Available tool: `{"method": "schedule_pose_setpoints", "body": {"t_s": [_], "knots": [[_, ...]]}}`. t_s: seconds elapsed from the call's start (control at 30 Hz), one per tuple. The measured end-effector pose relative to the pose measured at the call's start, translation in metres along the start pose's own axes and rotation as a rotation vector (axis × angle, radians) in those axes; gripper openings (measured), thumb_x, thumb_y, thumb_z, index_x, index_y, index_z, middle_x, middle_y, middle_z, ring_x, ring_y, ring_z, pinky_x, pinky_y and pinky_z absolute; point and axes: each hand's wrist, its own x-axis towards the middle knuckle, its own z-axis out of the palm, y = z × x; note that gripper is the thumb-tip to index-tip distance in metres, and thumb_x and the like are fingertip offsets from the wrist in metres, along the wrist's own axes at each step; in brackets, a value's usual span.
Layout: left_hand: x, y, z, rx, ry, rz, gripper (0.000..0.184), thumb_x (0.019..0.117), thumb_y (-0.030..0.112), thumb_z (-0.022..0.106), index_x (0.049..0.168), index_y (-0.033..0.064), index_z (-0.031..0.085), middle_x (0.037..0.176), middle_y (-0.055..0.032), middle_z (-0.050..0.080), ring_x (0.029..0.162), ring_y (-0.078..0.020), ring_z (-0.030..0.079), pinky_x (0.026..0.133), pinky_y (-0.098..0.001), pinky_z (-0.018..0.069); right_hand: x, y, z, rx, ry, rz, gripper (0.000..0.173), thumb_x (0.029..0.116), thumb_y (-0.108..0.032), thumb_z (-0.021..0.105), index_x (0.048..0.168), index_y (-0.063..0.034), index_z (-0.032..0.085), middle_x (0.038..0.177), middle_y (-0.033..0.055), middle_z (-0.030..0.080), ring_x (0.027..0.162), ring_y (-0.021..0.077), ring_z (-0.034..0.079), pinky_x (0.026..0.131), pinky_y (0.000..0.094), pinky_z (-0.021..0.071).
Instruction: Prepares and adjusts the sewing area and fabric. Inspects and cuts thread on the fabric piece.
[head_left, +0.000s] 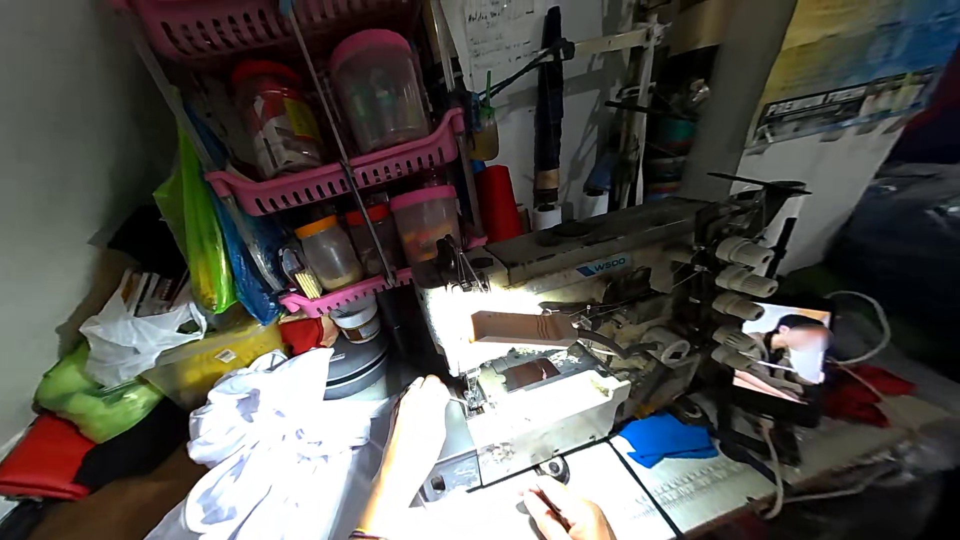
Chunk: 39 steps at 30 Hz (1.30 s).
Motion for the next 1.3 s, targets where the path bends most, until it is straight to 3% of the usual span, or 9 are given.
{"method": "schedule_pose_setpoints", "body": {"t_s": [0.2,0.33,0.5,0.63,0.7,0.97,1.1,1.2,1.3], "knots": [[-0.010,0.008,-0.006,-0.106,-0.101,-0.088,0.047,0.0979,0.052,0.057,0.124,0.0145,0.070,0.135,-0.0074,0.061,0.131,-0.0287,0.051,0.111,-0.0559,0.0339,-0.001,-0.002,0.006,-0.116,0.002,-0.037,0.020,0.0954,-0.004,0.061,0.108,0.0030,0.075,0.096,0.0162,0.075,0.085,0.0225,0.073,0.081,0.0388,0.0589],[-0.010,0.027,-0.002,0.089,-0.106,-0.152,0.067,0.0821,0.070,0.067,0.121,0.0152,0.070,0.132,-0.0079,0.060,0.130,-0.0305,0.049,0.106,-0.0567,0.0344,-0.001,-0.001,0.007,-0.158,-0.027,-0.062,0.020,0.0932,-0.002,0.062,0.107,0.0026,0.075,0.094,0.0160,0.076,0.084,0.0257,0.074,0.080,0.0437,0.0595],[0.002,0.009,-0.008,-0.073,-0.214,-0.060,0.031,0.0988,0.036,0.062,0.111,0.0086,0.071,0.119,-0.0122,0.063,0.119,-0.0300,0.056,0.105,-0.0553,0.0377,-0.003,-0.001,0.005,-0.142,-0.031,-0.057,0.020,0.0929,-0.001,0.062,0.106,0.0036,0.075,0.094,0.0167,0.075,0.084,0.0247,0.074,0.080,0.0409,0.0596],[0.002,0.005,-0.005,-0.116,-0.110,-0.068,0.023,0.1013,0.025,0.059,0.106,0.0035,0.066,0.096,-0.0102,0.065,0.090,-0.0218,0.063,0.087,-0.0420,0.0502,-0.002,-0.003,0.007,-0.161,-0.004,-0.036,0.020,0.0927,-0.001,0.062,0.108,0.0035,0.075,0.095,0.0167,0.075,0.085,0.0270,0.074,0.080,0.0455,0.0597],[-0.001,0.011,-0.005,-0.080,-0.086,-0.083,0.026,0.1013,0.023,0.060,0.116,0.0032,0.067,0.100,-0.0112,0.068,0.094,-0.0222,0.066,0.091,-0.0406,0.0513,-0.001,-0.007,0.009,-0.276,-0.009,-0.055,0.025,0.0886,-0.003,0.066,0.111,-0.0007,0.075,0.099,0.0147,0.076,0.089,0.0299,0.075,0.080,0.0511,0.0597],[0.006,0.009,0.015,0.125,0.035,0.006,0.029,0.1052,0.014,0.046,0.112,-0.0004,0.071,0.120,-0.0212,0.067,0.117,-0.0362,0.063,0.098,-0.0566,0.0470,0.008,-0.002,0.017,-0.615,-0.239,-0.147,0.045,0.0980,-0.050,0.060,0.130,-0.0203,0.070,0.113,0.0121,0.071,0.105,0.0345,0.068,0.091,0.0603,0.0486],[0.007,0.006,0.014,0.077,-0.002,-0.021,0.031,0.1068,0.015,0.043,0.115,-0.0011,0.068,0.121,-0.0207,0.064,0.120,-0.0356,0.059,0.099,-0.0585,0.0433,0.007,-0.002,0.007,-0.205,-0.035,-0.175,0.025,0.1009,-0.026,0.063,0.112,-0.0092,0.077,0.108,0.0121,0.073,0.107,0.0285,0.067,0.099,0.0550,0.0469],[0.005,0.005,0.012,0.029,0.010,-0.025,0.032,0.1070,0.017,0.043,0.114,-0.0015,0.068,0.121,-0.0206,0.064,0.121,-0.0361,0.059,0.100,-0.0599,0.0413,0.022,-0.035,-0.025,0.120,0.250,-0.106,0.019,0.0972,-0.002,0.056,0.101,0.0044,0.073,0.096,0.0103,0.071,0.088,0.0111,0.068,0.083,0.0281,0.0577],[0.006,0.005,0.013,0.042,-0.003,-0.043,0.034,0.1076,0.020,0.042,0.117,-0.0002,0.068,0.124,-0.0199,0.064,0.122,-0.0353,0.059,0.101,-0.0599,0.0411,0.046,-0.068,-0.082,0.062,0.453,-0.189,0.025,0.1029,-0.011,0.050,0.113,0.0035,0.068,0.085,0.0020,0.069,0.065,0.0037,0.062,0.059,0.0221,0.0547]]}}
